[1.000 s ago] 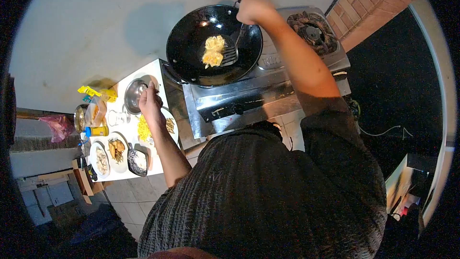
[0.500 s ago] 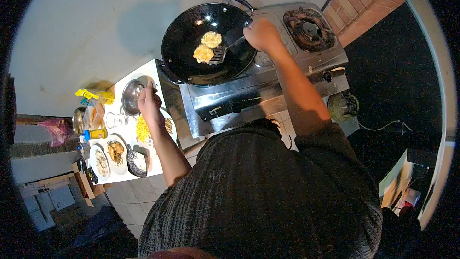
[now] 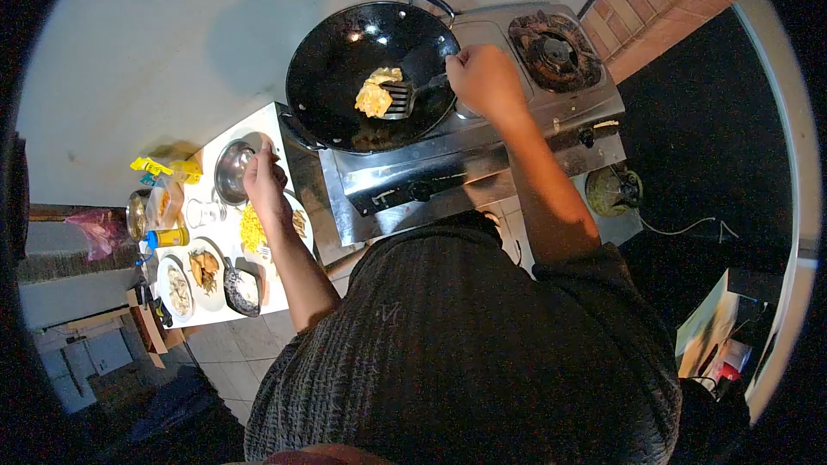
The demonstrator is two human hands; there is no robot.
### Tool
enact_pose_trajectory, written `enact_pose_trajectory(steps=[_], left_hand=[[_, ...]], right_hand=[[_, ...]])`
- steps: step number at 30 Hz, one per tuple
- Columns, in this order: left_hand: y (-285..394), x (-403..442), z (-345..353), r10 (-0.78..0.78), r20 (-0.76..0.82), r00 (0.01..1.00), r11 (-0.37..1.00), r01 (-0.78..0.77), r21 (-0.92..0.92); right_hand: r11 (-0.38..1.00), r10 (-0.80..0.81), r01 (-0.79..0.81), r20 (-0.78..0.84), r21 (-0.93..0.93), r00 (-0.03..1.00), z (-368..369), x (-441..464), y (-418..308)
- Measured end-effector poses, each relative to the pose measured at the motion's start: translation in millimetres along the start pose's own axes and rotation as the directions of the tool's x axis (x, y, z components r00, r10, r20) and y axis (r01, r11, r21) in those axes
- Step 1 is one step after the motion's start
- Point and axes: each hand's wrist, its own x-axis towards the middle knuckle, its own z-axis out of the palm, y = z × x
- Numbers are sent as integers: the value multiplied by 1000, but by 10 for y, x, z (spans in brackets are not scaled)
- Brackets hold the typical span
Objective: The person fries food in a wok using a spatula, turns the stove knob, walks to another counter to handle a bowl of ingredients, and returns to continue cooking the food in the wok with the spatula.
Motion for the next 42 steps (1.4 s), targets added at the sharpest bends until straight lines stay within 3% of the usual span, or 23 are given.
enact_pose_trajectory(steps=[6, 13, 15, 22, 24, 27, 36, 42], left_hand=[[30, -9, 31, 1, -7, 1000, 1000, -1, 10], [27, -1, 50, -2, 6, 1000, 1000, 2, 1], [23, -1, 41, -3, -4, 1000, 1000, 3, 2], [4, 10, -14, -1, -29, 1000, 1000, 0, -23], [-1, 9, -25, 9, -12, 1000, 1000, -9, -28], [15, 2, -4, 9, -17, 1000, 999, -10, -33], [-66, 61, -23, 46, 2, 999, 998, -46, -32], [-3, 21, 10, 39, -1, 999, 998, -39, -51]], right_hand=[[996, -80, 79, -23, -41, 997, -85, -53, -151], [997, -55, 55, -1, -48, 998, -44, -8, -207], [986, -162, 161, -9, -31, 987, -27, -9, -228], [956, -281, 290, -139, 51, 950, 181, -166, -245], [886, -447, 461, -177, 43, 877, 252, -222, -211], [854, -512, 519, -138, 18, 848, 251, -357, -220], [853, -520, 520, 8, -52, 854, 48, -636, -316], [869, -492, 493, -152, -38, 857, 22, -517, -264]])
